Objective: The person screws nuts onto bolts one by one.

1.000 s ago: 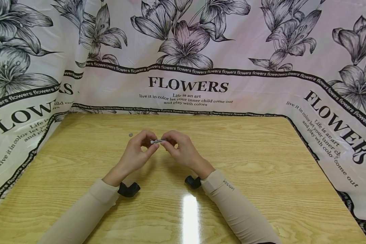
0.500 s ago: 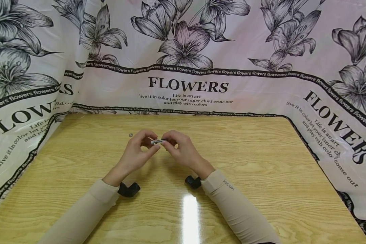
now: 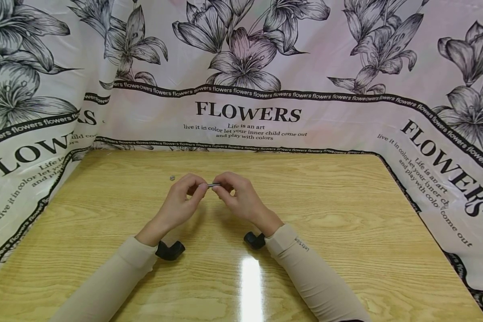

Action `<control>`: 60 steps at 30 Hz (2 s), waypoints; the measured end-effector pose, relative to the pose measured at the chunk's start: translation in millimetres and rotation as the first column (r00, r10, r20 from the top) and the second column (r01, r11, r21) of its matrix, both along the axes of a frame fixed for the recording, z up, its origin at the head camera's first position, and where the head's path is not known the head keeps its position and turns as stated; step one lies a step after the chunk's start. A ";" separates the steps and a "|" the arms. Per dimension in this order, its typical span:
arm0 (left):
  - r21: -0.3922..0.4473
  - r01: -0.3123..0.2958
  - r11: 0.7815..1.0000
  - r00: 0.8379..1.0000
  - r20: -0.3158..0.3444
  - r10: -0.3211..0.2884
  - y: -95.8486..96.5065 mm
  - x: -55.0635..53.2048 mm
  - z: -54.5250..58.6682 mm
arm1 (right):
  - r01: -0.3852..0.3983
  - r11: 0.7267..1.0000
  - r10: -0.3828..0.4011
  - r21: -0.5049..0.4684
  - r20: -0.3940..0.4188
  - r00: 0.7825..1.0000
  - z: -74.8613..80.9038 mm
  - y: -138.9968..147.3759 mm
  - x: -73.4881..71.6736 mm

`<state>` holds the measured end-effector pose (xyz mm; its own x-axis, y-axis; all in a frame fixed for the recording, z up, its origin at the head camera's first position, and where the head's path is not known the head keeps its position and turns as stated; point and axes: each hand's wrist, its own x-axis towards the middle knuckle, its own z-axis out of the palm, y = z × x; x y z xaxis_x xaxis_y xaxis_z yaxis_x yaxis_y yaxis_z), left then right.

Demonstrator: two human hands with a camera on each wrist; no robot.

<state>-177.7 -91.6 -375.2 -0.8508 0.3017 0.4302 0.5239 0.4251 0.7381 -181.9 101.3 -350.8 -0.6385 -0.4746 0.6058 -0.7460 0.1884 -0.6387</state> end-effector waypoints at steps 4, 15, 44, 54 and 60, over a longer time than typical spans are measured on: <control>0.039 0.007 0.999 1.000 0.014 -0.007 0.0 0.0 -0.7 | -0.004 1.000 0.004 0.001 0.017 1.000 -0.3 -0.2 -0.1; 0.056 0.051 0.997 0.994 -0.101 -0.045 0.8 -1.5 -0.9 | -0.003 1.000 0.003 0.001 0.009 1.000 1.2 -1.1 -0.3; 0.090 0.041 0.995 0.997 -0.064 -0.036 1.0 -1.8 -3.1 | 0.005 1.000 -0.005 0.001 0.019 1.000 0.7 -0.2 0.3; 0.037 -0.002 0.999 0.999 0.035 0.000 1.1 0.3 -1.2 | -0.004 1.000 0.004 0.001 0.015 1.000 1.6 0.1 0.3; 0.056 -0.001 0.998 0.999 0.043 -0.001 0.8 1.2 -1.6 | -0.004 1.000 0.004 0.002 0.006 1.000 2.0 -0.1 0.5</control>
<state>-176.5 -90.8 -376.9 -0.8690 0.2777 0.4096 0.4911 0.3822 0.7828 -181.4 101.1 -348.8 -0.6400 -0.4784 0.6012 -0.7430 0.1860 -0.6429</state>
